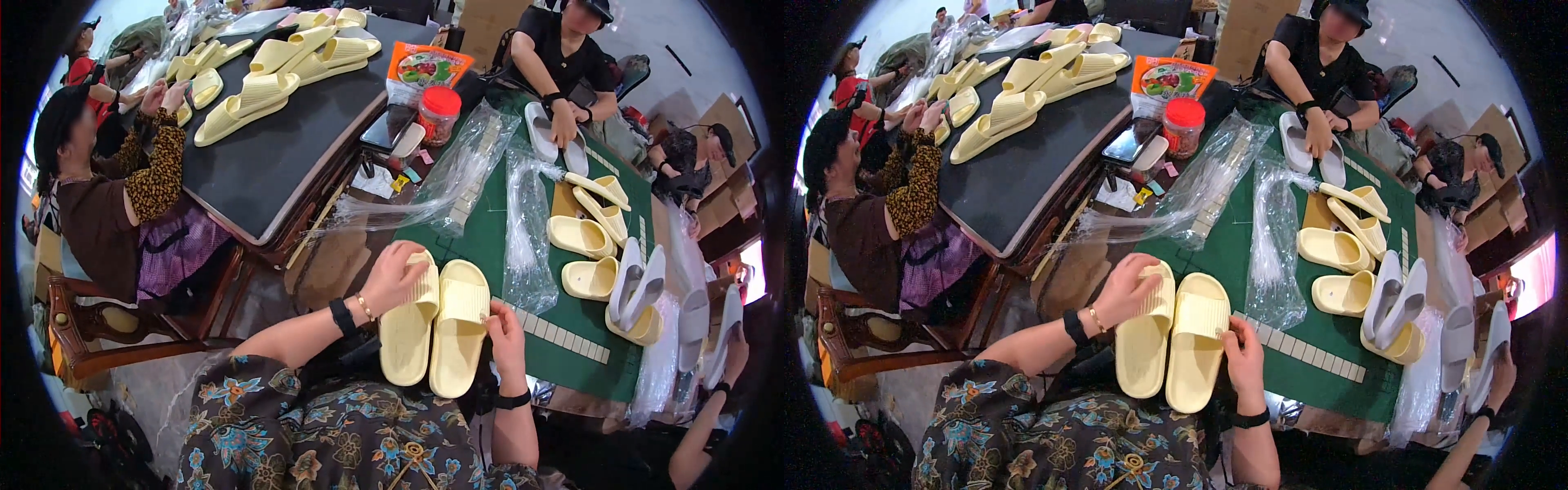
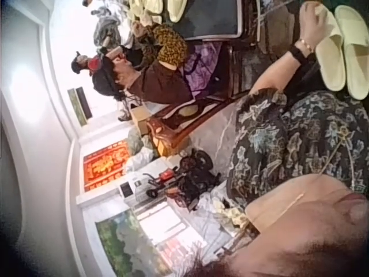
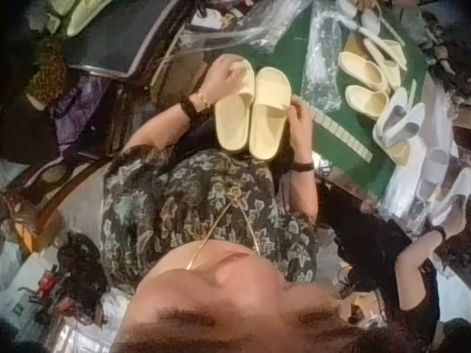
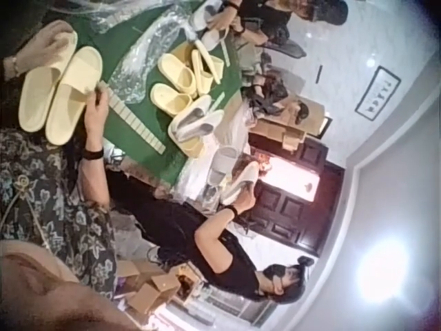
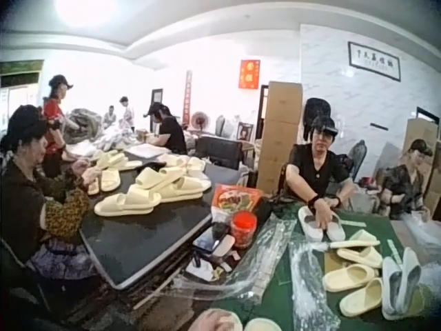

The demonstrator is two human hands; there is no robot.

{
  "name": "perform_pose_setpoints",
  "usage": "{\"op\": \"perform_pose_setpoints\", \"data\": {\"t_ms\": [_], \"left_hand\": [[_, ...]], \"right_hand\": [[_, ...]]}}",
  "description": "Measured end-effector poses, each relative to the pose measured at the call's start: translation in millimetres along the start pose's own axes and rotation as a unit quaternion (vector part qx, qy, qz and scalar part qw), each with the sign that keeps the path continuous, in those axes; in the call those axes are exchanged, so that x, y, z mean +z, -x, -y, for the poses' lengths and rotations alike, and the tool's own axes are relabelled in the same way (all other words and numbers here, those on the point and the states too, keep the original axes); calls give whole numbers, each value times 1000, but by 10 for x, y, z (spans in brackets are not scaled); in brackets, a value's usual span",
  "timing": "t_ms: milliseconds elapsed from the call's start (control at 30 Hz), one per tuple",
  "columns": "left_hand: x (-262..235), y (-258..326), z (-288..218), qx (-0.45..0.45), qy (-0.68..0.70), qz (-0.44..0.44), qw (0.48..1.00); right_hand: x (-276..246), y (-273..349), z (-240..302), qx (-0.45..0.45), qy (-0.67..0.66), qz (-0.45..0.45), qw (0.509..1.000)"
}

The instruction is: Finishing and inspecting rubber slides in a workshop environment.

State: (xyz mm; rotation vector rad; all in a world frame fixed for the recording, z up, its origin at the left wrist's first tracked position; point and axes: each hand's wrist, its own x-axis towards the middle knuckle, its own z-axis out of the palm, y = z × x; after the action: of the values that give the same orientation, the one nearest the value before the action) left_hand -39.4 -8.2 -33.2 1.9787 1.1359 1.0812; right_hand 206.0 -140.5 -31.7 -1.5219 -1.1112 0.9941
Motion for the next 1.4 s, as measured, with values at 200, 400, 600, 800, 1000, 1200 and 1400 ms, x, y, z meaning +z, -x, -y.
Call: {"op": "perform_pose_setpoints", "data": {"t_ms": [200,400,600,800,1000,1200,1400], "left_hand": [[-139,-603,278,-29,-95,-28,995],[-99,-805,522,-53,-313,9,948],[-113,-834,641,-59,-281,-2,958],[-359,-846,578,-89,-179,-19,980],[-747,-904,390,-140,-48,-36,988],[-1128,-1054,22,-153,313,-148,926],[-1542,-925,-564,22,343,-331,879]], "right_hand": [[-81,11,-96,71,-79,-39,994],[-100,40,-276,66,-163,-74,982],[-92,47,-286,71,-152,-83,982],[-70,57,-240,69,-173,-93,978],[-61,68,-186,63,-186,-86,977],[-88,79,-179,69,-166,-82,980],[-62,43,-54,81,-206,-97,970]]}}
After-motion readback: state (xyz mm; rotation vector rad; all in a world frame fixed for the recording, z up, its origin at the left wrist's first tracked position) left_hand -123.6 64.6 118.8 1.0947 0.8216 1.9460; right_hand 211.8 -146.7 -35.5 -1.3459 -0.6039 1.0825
